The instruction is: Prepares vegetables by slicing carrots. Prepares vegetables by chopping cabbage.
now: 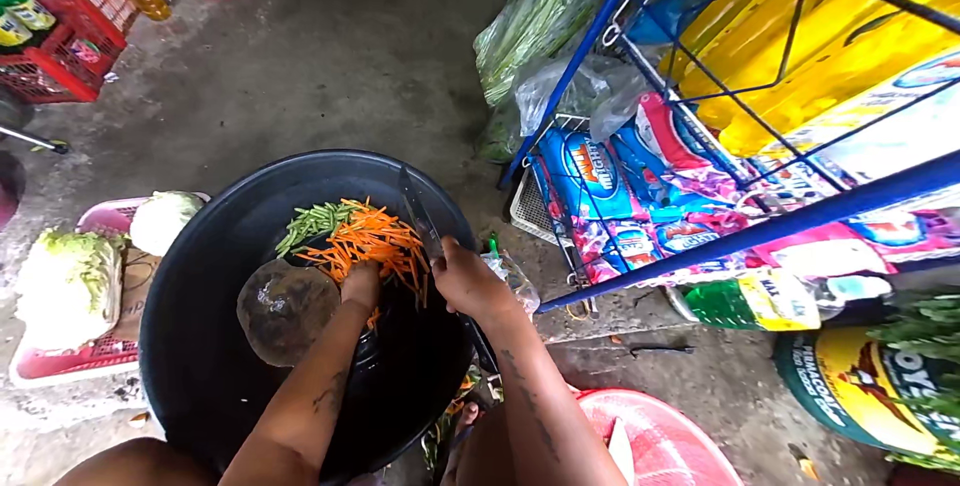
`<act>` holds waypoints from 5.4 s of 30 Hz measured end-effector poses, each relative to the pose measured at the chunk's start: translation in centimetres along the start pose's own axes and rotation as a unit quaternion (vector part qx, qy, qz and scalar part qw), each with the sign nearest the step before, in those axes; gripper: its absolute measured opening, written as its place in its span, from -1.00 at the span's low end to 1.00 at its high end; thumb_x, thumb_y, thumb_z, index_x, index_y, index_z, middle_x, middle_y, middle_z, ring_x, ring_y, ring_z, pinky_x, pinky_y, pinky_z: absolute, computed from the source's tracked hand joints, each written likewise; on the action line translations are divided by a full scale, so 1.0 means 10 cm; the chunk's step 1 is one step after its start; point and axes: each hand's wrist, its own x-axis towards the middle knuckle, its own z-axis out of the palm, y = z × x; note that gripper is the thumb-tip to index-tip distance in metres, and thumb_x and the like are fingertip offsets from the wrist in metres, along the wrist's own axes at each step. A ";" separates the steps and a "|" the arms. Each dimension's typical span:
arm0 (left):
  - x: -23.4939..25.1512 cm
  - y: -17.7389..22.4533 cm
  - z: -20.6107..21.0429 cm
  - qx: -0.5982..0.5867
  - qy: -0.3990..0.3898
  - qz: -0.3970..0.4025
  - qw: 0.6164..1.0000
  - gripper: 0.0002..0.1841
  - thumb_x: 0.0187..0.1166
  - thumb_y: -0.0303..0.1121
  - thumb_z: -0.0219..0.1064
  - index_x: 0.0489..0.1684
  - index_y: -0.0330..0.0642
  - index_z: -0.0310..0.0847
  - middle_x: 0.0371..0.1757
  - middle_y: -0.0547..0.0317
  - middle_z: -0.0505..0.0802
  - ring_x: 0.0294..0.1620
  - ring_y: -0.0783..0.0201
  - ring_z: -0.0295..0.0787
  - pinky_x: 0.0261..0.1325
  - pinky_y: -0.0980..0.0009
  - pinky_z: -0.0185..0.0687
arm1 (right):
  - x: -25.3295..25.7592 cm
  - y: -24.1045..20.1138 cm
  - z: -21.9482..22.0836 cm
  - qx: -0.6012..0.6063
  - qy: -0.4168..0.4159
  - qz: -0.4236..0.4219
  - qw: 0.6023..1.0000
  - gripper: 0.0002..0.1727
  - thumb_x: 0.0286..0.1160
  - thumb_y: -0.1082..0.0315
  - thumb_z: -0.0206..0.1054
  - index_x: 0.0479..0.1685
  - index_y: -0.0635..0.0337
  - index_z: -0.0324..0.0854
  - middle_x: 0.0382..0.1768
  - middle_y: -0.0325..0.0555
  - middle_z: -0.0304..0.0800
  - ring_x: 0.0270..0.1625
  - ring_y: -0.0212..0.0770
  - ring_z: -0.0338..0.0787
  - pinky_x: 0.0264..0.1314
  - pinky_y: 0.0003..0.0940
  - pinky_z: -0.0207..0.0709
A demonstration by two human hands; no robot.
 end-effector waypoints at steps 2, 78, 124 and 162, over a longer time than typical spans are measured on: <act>-0.06 -0.04 -0.13 -0.081 -0.017 -0.019 0.996 -0.63 0.74 -0.24 0.21 0.36 -0.26 0.60 0.35 -0.26 0.77 0.44 -0.22 0.69 0.46 -0.25 0.54 | -0.01 -0.04 0.07 -0.018 -0.011 -0.010 1.000 -0.48 0.95 0.14 -0.12 0.78 0.08 0.11 0.18 0.14 0.70 -0.10 -0.05 0.86 -0.01 -0.12 0.74; -0.34 -1.33 -0.28 -0.247 0.197 -0.055 0.947 -0.75 0.73 -0.39 0.24 0.17 -0.25 0.77 0.31 -0.10 0.82 0.41 0.00 0.74 0.55 0.04 0.54 | 0.36 -0.78 1.56 -0.251 -0.105 -0.042 0.961 -0.52 0.91 0.18 -0.14 0.68 0.11 0.27 0.32 0.17 0.75 0.41 0.15 0.76 0.35 0.17 0.63; -0.70 -0.86 -0.49 -0.294 0.098 -0.172 0.935 -0.47 0.58 -0.30 0.41 0.53 -0.20 0.47 0.21 -0.14 0.85 0.29 -0.11 0.80 0.42 -0.15 0.61 | 0.16 -0.30 0.84 -0.161 -0.066 -0.033 0.984 -0.49 0.94 0.13 -0.18 0.72 0.16 0.22 0.31 0.22 0.70 0.23 0.13 0.83 0.26 0.08 0.67; -0.32 -1.21 -0.41 -0.294 0.146 -0.131 0.935 -0.71 0.71 -0.37 0.24 0.27 -0.25 0.71 0.23 -0.14 0.86 0.34 -0.05 0.78 0.50 -0.05 0.58 | 0.53 -0.61 1.74 -0.244 -0.108 -0.044 0.963 -0.53 0.95 0.13 -0.21 0.67 0.06 0.25 0.30 0.16 0.76 0.36 0.16 0.80 0.34 0.16 0.66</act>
